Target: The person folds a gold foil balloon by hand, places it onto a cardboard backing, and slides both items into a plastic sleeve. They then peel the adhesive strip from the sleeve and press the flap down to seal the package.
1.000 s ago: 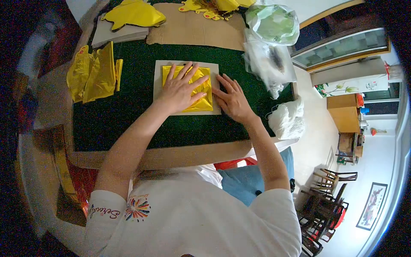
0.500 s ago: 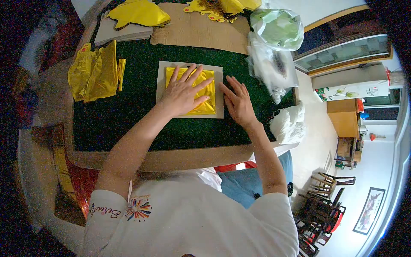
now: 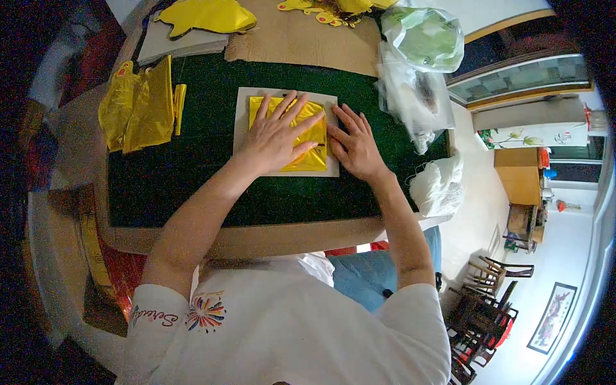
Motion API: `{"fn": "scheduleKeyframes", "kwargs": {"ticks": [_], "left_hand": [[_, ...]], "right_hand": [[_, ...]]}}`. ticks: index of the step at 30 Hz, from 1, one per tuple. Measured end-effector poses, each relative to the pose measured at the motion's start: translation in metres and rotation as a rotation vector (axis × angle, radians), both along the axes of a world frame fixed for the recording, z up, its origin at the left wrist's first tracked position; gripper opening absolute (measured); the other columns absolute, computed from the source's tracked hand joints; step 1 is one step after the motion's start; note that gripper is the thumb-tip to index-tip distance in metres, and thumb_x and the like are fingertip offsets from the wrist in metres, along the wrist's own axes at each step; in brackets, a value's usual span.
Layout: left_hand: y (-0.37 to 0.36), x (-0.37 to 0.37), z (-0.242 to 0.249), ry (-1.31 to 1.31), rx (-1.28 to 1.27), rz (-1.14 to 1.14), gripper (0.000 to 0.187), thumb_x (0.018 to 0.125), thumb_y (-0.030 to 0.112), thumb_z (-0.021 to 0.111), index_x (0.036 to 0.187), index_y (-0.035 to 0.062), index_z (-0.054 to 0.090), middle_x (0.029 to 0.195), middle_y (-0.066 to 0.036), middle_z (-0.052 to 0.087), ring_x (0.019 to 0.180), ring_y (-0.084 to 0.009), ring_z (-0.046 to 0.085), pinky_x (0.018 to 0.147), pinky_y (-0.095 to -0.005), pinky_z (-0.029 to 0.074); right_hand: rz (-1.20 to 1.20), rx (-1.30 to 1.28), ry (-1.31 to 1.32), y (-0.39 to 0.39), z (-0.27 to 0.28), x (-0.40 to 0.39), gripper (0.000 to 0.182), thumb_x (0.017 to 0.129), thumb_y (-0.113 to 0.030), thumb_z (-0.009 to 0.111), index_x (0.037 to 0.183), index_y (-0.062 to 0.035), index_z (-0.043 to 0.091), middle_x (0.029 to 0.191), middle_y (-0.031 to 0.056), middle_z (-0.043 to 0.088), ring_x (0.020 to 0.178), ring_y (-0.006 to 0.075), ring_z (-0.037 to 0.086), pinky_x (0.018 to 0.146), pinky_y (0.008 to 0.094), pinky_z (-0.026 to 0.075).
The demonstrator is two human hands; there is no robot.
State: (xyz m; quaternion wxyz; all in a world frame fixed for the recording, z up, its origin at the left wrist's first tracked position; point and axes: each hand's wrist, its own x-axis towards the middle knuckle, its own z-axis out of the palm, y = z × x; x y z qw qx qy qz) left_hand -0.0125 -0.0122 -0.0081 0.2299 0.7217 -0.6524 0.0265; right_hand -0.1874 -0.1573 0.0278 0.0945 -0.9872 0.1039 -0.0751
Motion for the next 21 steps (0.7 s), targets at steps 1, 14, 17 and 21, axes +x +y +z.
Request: {"fn": "scheduleKeyframes", "kwargs": {"ticks": [1,14,17,21], "left_hand": [[0.0002,0.0005,0.0008,0.003,-0.002,0.000,0.056,0.092,0.052,0.049,0.143,0.0301,0.041,0.152,-0.011,0.032,0.143,-0.0284,0.024,0.115,-0.0581,0.007],[0.0018,0.0001,0.0045,0.000,0.004,-0.008,0.055,0.091,0.052,0.050,0.141,0.0298,0.044,0.151,-0.012,0.032,0.142,-0.0290,0.025,0.114,-0.0581,0.008],[0.0015,0.0013,0.0038,-0.010,-0.001,-0.006,0.054,0.091,0.051,0.050,0.141,0.0299,0.044,0.151,-0.012,0.032,0.142,-0.0291,0.025,0.114,-0.0579,0.009],[0.0016,0.0006,0.0044,0.006,0.023,-0.006,0.055,0.091,0.051,0.050,0.141,0.0297,0.044,0.152,-0.012,0.032,0.143,-0.0290,0.023,0.114,-0.0578,0.007]], "right_hand": [[0.023,0.005,0.019,-0.0009,0.0021,0.0011,0.038,0.090,-0.018,0.052,0.126,-0.0062,0.057,0.148,0.0172,0.035,0.140,0.0368,0.028,0.113,0.0538,0.020],[0.014,-0.009,-0.005,-0.0032,0.0005,0.0015,0.038,0.089,-0.014,0.053,0.127,-0.0058,0.056,0.146,0.0179,0.037,0.138,0.0372,0.031,0.112,0.0539,0.023],[0.020,0.041,-0.049,-0.0051,0.0015,0.0005,0.039,0.089,-0.014,0.053,0.127,-0.0059,0.056,0.146,0.0181,0.037,0.138,0.0372,0.031,0.112,0.0539,0.023],[0.007,0.027,-0.027,-0.0056,-0.0024,-0.0019,0.037,0.088,-0.019,0.056,0.124,-0.0108,0.060,0.145,0.0159,0.039,0.137,0.0359,0.033,0.111,0.0551,0.024]]}}
